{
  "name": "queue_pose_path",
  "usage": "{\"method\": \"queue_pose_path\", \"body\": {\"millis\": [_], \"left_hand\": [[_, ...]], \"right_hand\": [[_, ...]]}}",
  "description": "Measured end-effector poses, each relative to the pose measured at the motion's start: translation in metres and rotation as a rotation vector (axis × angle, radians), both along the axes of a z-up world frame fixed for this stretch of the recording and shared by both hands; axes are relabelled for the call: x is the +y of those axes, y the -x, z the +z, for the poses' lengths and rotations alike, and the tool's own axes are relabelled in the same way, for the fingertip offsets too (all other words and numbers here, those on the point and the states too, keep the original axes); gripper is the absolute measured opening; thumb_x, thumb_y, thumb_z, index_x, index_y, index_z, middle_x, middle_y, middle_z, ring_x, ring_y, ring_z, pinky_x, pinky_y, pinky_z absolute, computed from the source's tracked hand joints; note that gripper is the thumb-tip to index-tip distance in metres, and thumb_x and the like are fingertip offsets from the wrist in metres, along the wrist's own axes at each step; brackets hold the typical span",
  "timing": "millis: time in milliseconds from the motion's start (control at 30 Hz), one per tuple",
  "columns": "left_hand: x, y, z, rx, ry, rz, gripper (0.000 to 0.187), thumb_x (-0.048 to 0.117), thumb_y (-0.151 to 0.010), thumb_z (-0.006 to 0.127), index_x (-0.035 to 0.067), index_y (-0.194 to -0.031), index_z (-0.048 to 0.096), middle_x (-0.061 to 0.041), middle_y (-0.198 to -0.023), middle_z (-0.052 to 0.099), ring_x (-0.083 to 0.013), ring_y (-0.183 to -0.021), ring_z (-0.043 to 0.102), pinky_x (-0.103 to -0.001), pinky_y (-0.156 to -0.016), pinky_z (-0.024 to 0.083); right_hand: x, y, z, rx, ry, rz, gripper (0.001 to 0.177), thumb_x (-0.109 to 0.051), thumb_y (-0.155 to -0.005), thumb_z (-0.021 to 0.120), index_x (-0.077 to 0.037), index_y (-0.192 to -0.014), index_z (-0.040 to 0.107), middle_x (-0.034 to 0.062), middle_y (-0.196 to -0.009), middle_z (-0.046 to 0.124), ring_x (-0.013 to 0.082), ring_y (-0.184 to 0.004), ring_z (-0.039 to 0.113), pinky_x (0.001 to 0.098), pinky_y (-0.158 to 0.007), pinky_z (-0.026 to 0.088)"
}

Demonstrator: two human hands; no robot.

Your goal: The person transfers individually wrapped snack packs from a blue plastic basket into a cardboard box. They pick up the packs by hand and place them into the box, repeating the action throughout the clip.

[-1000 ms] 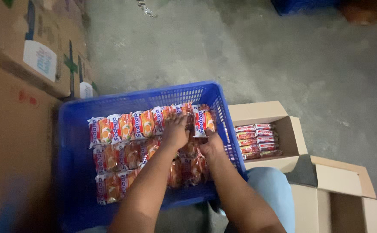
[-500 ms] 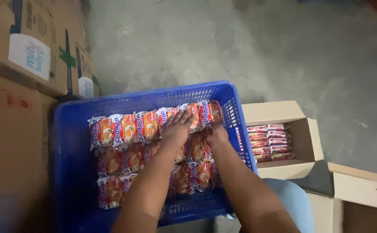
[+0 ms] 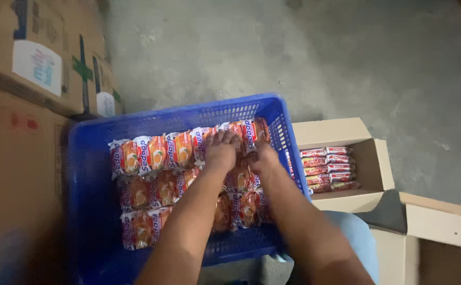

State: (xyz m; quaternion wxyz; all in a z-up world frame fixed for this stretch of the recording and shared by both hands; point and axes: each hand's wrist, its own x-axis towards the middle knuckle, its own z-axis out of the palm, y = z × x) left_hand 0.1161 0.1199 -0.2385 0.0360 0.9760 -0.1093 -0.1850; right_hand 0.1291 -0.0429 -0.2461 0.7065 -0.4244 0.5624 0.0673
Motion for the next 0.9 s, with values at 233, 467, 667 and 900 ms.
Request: {"method": "queue_pose_path", "body": {"millis": [233, 467, 667, 900], "left_hand": [[-0.049, 0.021, 0.096, -0.410, 0.419, -0.071, 0.054, 0.024, -0.092, 0.067, 0.013, -0.144, 0.068, -0.015, -0.148, 0.069, -0.0386, -0.145, 0.061, -0.056, -0.118, 0.048], [-0.150, 0.057, 0.129, -0.497, 0.707, -0.310, 0.030, 0.028, -0.096, 0.074, 0.016, -0.123, 0.080, -0.010, -0.129, 0.079, -0.0330, -0.131, 0.071, -0.053, -0.123, 0.044], [-0.223, 0.094, 0.138, -0.343, 0.367, -0.203, 0.042, 0.064, -0.082, 0.074, 0.036, -0.113, 0.082, 0.008, -0.140, 0.072, -0.0266, -0.146, 0.053, -0.067, -0.130, 0.020], [-0.229, 0.099, 0.161, -0.398, 0.279, -0.232, 0.047, 0.051, -0.087, 0.073, 0.022, -0.123, 0.081, -0.003, -0.159, 0.063, -0.0345, -0.153, 0.048, -0.065, -0.131, 0.021]], "right_hand": [[-0.098, 0.021, 0.211, -0.464, -0.417, 0.715, 0.043, -0.041, -0.102, 0.065, -0.010, -0.130, 0.075, 0.0099, -0.124, 0.078, 0.0329, -0.117, 0.074, 0.0520, -0.097, 0.059], [-0.274, 0.107, 0.213, -0.684, 0.153, 0.698, 0.054, -0.025, -0.102, 0.069, 0.001, -0.148, 0.060, 0.0174, -0.130, 0.078, 0.0287, -0.104, 0.080, 0.0416, -0.090, 0.065], [-0.359, 0.157, 0.051, -0.230, 0.872, 1.256, 0.043, -0.030, -0.096, 0.073, -0.018, -0.137, 0.078, 0.0109, -0.126, 0.082, 0.0335, -0.120, 0.078, 0.0509, -0.104, 0.059], [-0.323, 0.147, -0.060, -0.331, 0.909, 1.547, 0.039, -0.043, -0.098, 0.069, -0.027, -0.133, 0.078, 0.0134, -0.128, 0.080, 0.0417, -0.121, 0.075, 0.0551, -0.107, 0.059]]}}
